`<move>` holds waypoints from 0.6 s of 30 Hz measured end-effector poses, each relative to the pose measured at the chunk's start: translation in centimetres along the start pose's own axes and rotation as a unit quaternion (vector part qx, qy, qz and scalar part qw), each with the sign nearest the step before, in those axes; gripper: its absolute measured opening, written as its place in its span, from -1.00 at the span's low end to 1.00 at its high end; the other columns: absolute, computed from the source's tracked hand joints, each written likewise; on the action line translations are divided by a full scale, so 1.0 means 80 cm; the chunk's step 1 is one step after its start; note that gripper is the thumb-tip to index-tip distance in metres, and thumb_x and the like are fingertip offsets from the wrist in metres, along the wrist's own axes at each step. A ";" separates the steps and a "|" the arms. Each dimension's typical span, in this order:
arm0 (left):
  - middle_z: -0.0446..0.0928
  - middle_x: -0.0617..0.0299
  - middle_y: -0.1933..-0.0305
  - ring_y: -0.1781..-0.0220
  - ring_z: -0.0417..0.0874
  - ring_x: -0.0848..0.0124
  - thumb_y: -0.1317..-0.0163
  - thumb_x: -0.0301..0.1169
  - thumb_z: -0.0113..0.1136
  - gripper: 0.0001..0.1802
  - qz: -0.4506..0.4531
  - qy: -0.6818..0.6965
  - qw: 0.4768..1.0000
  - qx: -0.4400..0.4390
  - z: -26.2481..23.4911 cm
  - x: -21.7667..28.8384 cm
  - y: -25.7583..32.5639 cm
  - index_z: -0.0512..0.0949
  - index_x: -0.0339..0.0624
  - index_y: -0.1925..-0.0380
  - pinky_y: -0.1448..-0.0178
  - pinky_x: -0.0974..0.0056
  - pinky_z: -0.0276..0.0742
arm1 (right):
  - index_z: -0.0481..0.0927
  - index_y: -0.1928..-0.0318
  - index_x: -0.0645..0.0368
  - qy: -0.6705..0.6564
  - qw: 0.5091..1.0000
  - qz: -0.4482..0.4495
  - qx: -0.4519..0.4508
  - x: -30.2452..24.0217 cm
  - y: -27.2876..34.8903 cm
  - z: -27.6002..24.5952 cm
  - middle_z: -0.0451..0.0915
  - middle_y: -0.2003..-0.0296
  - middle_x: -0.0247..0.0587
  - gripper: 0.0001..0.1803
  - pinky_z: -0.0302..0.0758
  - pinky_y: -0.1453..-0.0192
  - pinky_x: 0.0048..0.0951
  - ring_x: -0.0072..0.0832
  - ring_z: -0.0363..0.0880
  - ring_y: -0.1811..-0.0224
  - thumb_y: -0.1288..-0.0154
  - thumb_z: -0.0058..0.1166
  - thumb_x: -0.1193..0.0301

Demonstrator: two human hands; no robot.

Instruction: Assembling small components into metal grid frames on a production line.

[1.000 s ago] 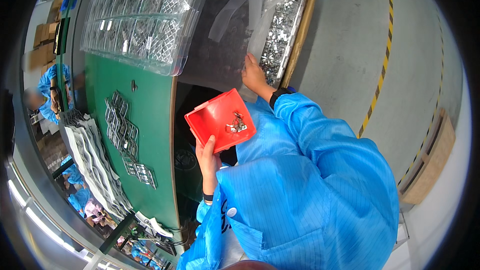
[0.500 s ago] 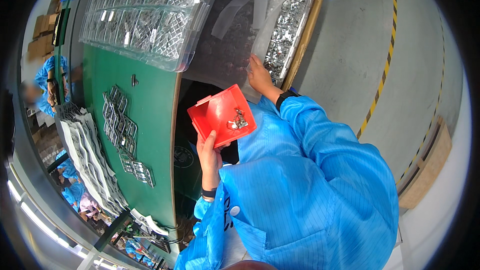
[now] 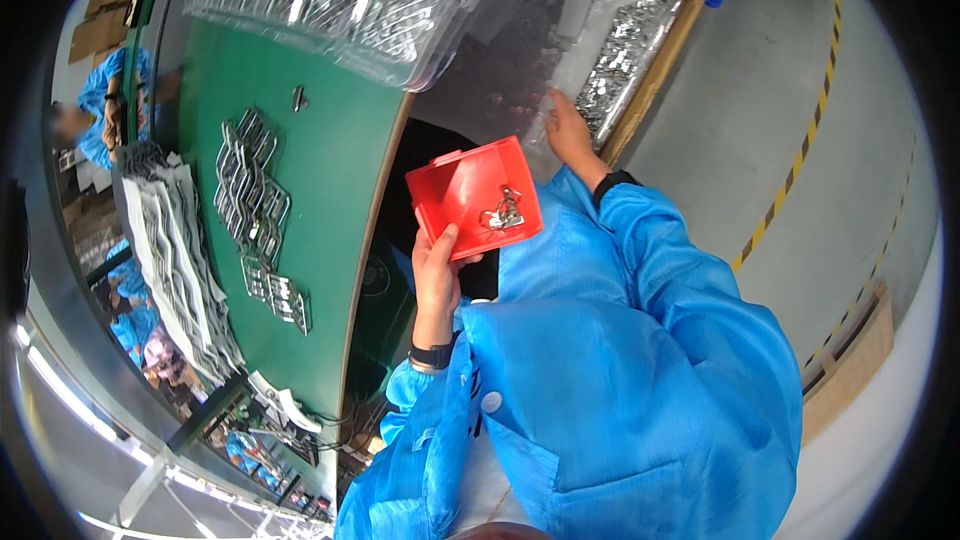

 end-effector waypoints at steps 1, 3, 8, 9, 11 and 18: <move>0.54 0.12 0.14 0.30 0.66 0.42 -0.32 -0.39 0.05 -0.67 0.001 0.000 1.000 -0.005 0.001 0.001 0.000 0.34 -0.30 -0.02 0.38 0.37 0.67 | 0.20 -0.32 0.12 0.010 1.000 0.004 -0.004 0.001 0.000 -0.002 0.35 -0.21 0.04 -0.33 0.52 -0.04 -0.34 -0.26 0.59 0.01 -0.15 -0.05 0.64; 0.54 0.12 0.15 0.31 0.65 0.43 -0.31 -0.39 0.05 -0.67 0.007 0.001 1.000 0.003 0.002 0.004 0.003 0.34 -0.31 -0.02 0.37 0.38 0.66 | 0.23 -0.32 0.11 0.010 1.000 0.002 -0.007 -0.003 0.003 -0.008 0.40 -0.17 0.05 -0.35 0.52 -0.03 -0.33 -0.25 0.60 0.02 -0.17 -0.02 0.60; 0.54 0.12 0.16 0.32 0.65 0.42 -0.31 -0.40 0.05 -0.67 0.016 -0.009 1.000 0.015 -0.002 0.008 0.004 0.34 -0.32 -0.01 0.36 0.39 0.65 | 0.28 -0.30 0.05 0.060 0.997 0.045 -0.012 -0.009 0.003 -0.028 0.53 -0.02 0.01 -0.36 0.52 0.02 -0.33 -0.25 0.62 0.09 -0.17 0.04 0.53; 0.54 0.12 0.17 0.32 0.65 0.42 -0.31 -0.40 0.06 -0.67 0.019 -0.019 0.999 0.018 -0.002 0.008 0.003 0.34 -0.32 -0.01 0.36 0.39 0.65 | 0.29 -0.30 0.04 0.084 0.994 0.071 -0.019 -0.013 0.002 -0.036 0.55 0.01 0.01 -0.36 0.52 0.03 -0.33 -0.26 0.62 0.10 -0.17 0.05 0.51; 0.55 0.13 0.17 0.33 0.65 0.43 -0.31 -0.39 0.06 -0.67 0.034 -0.012 0.999 0.020 -0.001 0.015 0.002 0.34 -0.31 -0.01 0.36 0.39 0.63 | 0.34 -0.27 0.07 0.072 0.997 0.034 0.008 -0.028 0.002 -0.050 0.58 0.22 0.01 -0.39 0.50 0.07 -0.26 -0.19 0.59 0.23 -0.14 0.05 0.45; 0.52 0.25 0.14 0.40 0.52 0.59 -0.30 -0.30 0.11 -0.42 0.087 -0.037 0.994 -0.053 0.015 0.027 0.023 0.21 -0.28 -0.25 0.46 0.47 0.46 | 0.41 -0.14 0.30 -0.005 0.990 -0.106 0.092 -0.096 0.035 -0.134 0.59 0.06 -0.01 -0.59 0.53 0.00 -0.33 -0.31 0.61 0.07 -0.24 -0.08 0.59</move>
Point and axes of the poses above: each hand's wrist, its own y-axis away from the middle knuckle, its own z-axis out of the palm, x = y × z, the point moved 5 cm from there along -y, towards the middle knuckle
